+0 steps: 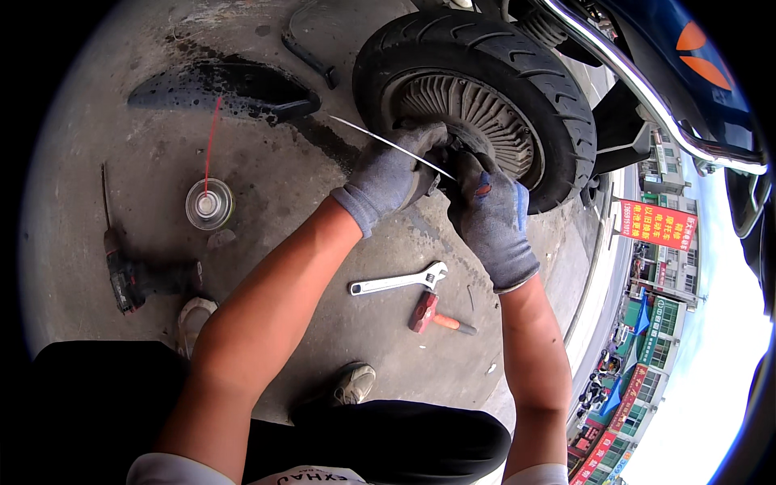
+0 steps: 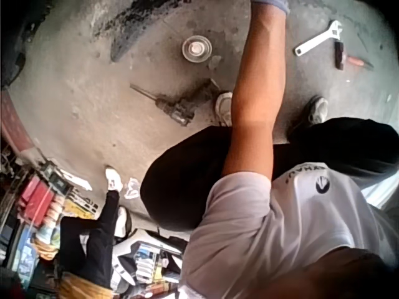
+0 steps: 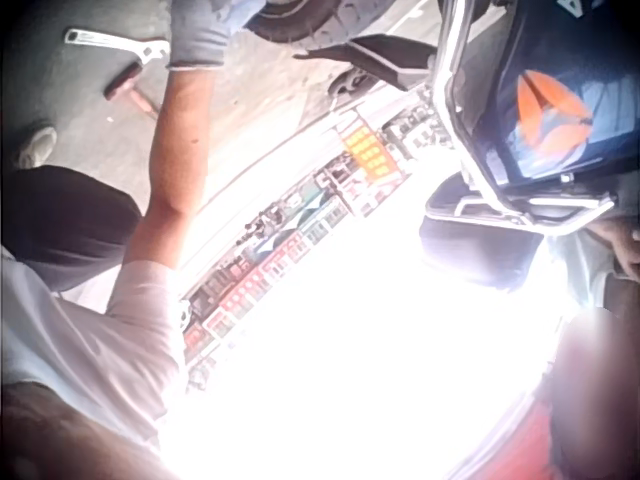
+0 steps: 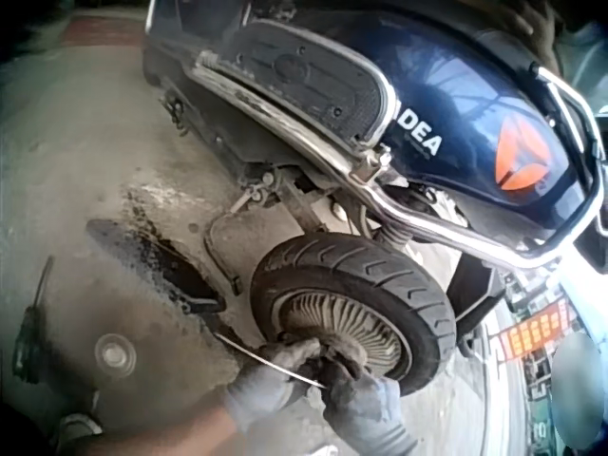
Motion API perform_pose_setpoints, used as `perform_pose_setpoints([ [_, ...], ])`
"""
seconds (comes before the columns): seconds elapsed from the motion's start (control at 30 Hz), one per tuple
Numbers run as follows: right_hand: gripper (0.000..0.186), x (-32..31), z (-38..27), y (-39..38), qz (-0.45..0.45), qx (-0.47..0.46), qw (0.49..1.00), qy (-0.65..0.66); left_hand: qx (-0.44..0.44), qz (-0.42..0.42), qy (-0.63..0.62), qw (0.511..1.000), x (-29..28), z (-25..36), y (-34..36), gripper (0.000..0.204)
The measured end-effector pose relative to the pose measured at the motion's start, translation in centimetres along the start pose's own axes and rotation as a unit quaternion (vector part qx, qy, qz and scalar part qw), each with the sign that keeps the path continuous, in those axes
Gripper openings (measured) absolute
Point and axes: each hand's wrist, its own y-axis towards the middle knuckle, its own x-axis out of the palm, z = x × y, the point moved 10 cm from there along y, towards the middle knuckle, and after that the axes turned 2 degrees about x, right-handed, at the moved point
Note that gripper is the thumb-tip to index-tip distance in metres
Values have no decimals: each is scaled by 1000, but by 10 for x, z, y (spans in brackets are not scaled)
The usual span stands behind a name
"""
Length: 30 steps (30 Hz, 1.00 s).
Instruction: The person sprays lubricant on the rear brake assembly of a motorcycle, then uses a wrench and screwdriver to loosen and remove the brake cable and related components.
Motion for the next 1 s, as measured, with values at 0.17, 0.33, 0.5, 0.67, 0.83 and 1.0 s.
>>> perform_pose_setpoints([
  [0.17,39,-2,-2,17,-42,-1,999,15,-36,-31,-31,998,-1,3,-2,44],
  [0.33,25,-12,-4,15,70,-10,994,88,-94,-12,-152,984,3,-13,-6,40],
  [0.5,18,22,-25,-33,-137,-5,990,-25,-36,22,-136,990,-5,-13,-18,34],
  [0.67,19,15,85,-103,101,226,886,391,-138,136,-263,945,1,-19,-38,17],
  [0.83,26,42,138,-143,116,351,798,475,-171,93,-179,964,8,5,-38,19],
  [1.0,36,49,86,-96,9,341,682,647,85,-42,300,949,45,81,-29,30],
])
